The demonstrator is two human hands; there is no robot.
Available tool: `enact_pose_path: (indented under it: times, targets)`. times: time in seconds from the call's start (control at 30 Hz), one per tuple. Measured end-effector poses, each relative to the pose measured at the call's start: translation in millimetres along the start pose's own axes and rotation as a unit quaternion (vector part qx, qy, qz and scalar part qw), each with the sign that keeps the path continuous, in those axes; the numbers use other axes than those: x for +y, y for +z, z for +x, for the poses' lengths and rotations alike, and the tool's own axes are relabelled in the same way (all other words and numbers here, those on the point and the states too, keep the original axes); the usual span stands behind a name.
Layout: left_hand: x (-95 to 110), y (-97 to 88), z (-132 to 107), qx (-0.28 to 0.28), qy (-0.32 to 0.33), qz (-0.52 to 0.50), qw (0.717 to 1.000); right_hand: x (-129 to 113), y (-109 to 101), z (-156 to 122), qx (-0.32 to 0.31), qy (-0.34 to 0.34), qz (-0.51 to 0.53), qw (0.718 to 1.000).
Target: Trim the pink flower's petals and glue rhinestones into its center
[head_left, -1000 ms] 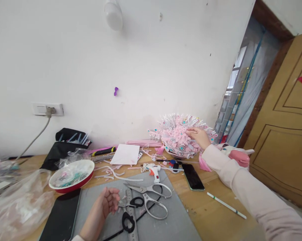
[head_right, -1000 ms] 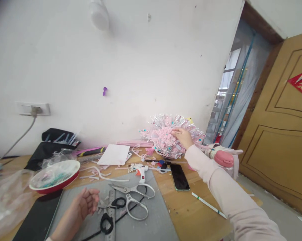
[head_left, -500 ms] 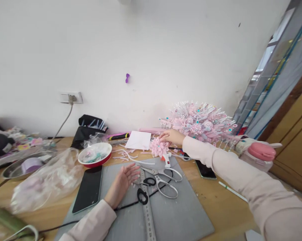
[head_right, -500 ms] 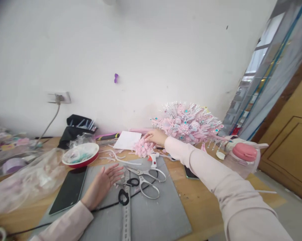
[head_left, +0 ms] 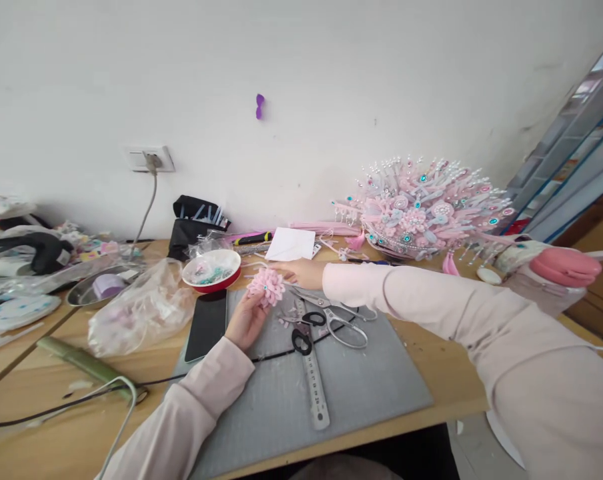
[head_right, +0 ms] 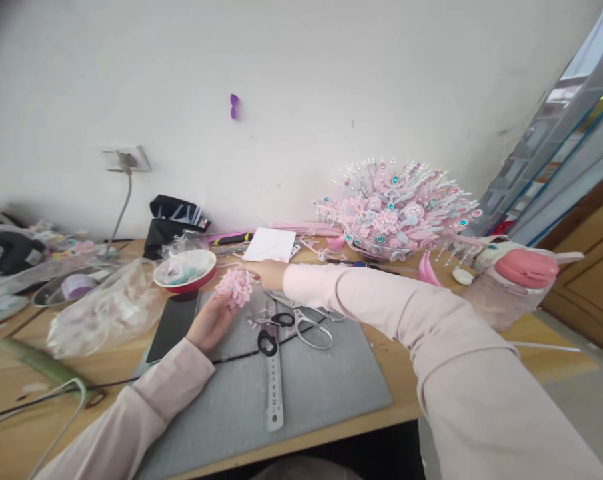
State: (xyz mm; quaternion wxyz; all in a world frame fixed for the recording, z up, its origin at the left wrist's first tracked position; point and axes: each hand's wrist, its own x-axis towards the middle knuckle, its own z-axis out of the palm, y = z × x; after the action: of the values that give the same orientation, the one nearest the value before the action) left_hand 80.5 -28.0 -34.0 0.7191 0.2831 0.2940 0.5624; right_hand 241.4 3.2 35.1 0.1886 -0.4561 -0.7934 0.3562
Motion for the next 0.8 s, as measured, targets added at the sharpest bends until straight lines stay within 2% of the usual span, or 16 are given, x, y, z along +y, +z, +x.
enact_pose_path:
  times: [0.03,0.07,0.1,0.2,0.3,0.4,0.47,0.6,0.67,0.73,0.8]
  targets:
    - [0.8,-0.7,1.0,0.011,-0.001,-0.007,1.000,0.1,-4.6,-9.5,0.015,-0.005,-0.025,1.000]
    - [1.4,-1.1,1.5,0.023,-0.004,-0.012,1.000,1.9,-11.0,-22.1,0.045,-0.010,-0.133,0.990]
    - [1.8,-1.1,1.7,0.036,-0.006,-0.016,0.999,5.6,-18.6,-37.7,0.071,0.014,-0.166,0.983]
    - [1.6,0.8,0.8,0.063,-0.011,-0.028,0.998,29.8,-43.5,-99.9,0.175,0.149,-0.246,0.942]
    - [0.5,4.2,-0.2,0.075,-0.030,-0.043,0.996,66.4,-60.4,-169.2,0.263,0.313,-0.292,0.865]
    - [0.0,5.9,0.6,0.095,-0.047,-0.041,0.993,100.3,-65.9,-219.2,0.273,0.444,-0.303,0.798]
    - [0.1,5.4,2.2,0.096,-0.050,-0.044,0.993,116.8,-65.1,-234.5,0.256,0.483,-0.298,0.783]
    - [1.2,4.6,5.0,0.105,-0.041,-0.026,0.993,132.5,-59.4,-229.0,0.239,0.497,-0.294,0.780]
    - [1.6,5.2,5.3,0.111,-0.033,-0.018,0.993,131.9,-55.5,-215.3,0.243,0.471,-0.308,0.790]
    - [1.4,5.7,5.2,0.115,-0.034,-0.008,0.993,125.5,-50.0,-196.8,0.251,0.398,-0.328,0.819]
    - [0.3,5.0,4.9,0.095,-0.025,0.011,0.995,112.9,-42.3,-173.8,0.242,0.282,-0.325,0.870]
